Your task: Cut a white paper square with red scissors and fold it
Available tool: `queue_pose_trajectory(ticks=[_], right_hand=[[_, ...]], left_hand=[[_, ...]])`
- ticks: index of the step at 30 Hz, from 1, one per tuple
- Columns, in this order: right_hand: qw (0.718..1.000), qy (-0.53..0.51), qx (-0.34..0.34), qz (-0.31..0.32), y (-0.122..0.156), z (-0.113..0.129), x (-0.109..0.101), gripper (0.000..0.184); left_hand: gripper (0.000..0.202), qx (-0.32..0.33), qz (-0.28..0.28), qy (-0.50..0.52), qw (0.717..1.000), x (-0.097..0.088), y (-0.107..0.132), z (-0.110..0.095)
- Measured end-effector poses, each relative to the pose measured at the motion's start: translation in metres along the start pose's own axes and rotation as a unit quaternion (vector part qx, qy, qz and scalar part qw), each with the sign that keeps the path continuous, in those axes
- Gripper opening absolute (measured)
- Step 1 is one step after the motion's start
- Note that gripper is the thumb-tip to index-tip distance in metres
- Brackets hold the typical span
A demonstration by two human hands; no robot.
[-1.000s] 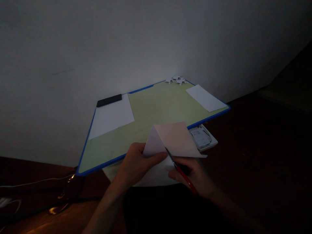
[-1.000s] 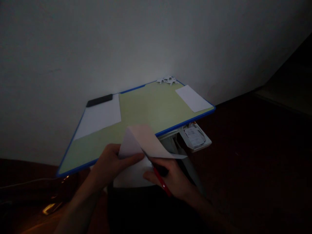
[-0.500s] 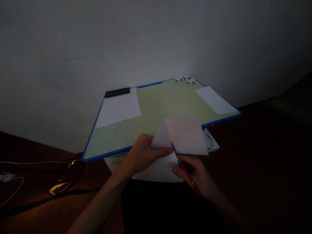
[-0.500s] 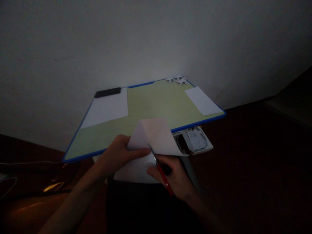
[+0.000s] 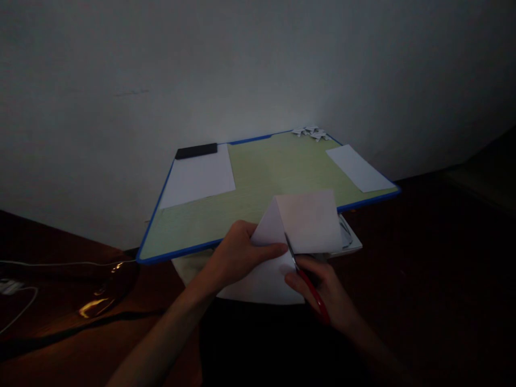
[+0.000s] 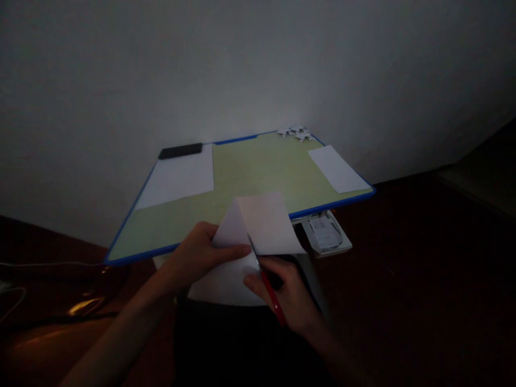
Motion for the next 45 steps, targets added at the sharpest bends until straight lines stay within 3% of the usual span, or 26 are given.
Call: queue_pose_trajectory(ticks=[20,26,31,45], right_hand=[[1.000,-0.007,0.009,-0.008,0.002,-0.005,0.004,0.027],[1.000,0.005,0.021,-0.015,0.002,-0.009,0.004,0.030],[1.000,-0.005,0.007,-0.021,0.002,-0.003,0.004,0.021],[0.999,0.014,-0.005,-0.032,0.008,0.000,0.007,0.030]], left_hand=[[0.039,-0.002,0.011,0.035,0.999,0.004,-0.002,0.006],[0.042,0.022,0.004,0.030,0.999,0.004,-0.002,0.000],[0.042,0.046,-0.003,0.015,0.999,0.002,-0.003,-0.005],[0.041,0.020,0.006,0.023,1.000,0.001,-0.002,-0.005]])
Point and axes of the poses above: each hand's wrist, its own y-axis away from the middle knuckle, its own x-axis out of the palm, z = x × y, the point moved 7 cm from there along -y, towards the middle knuckle, and after that the axes turned 9 degrees about x, right-handed, at the moved point
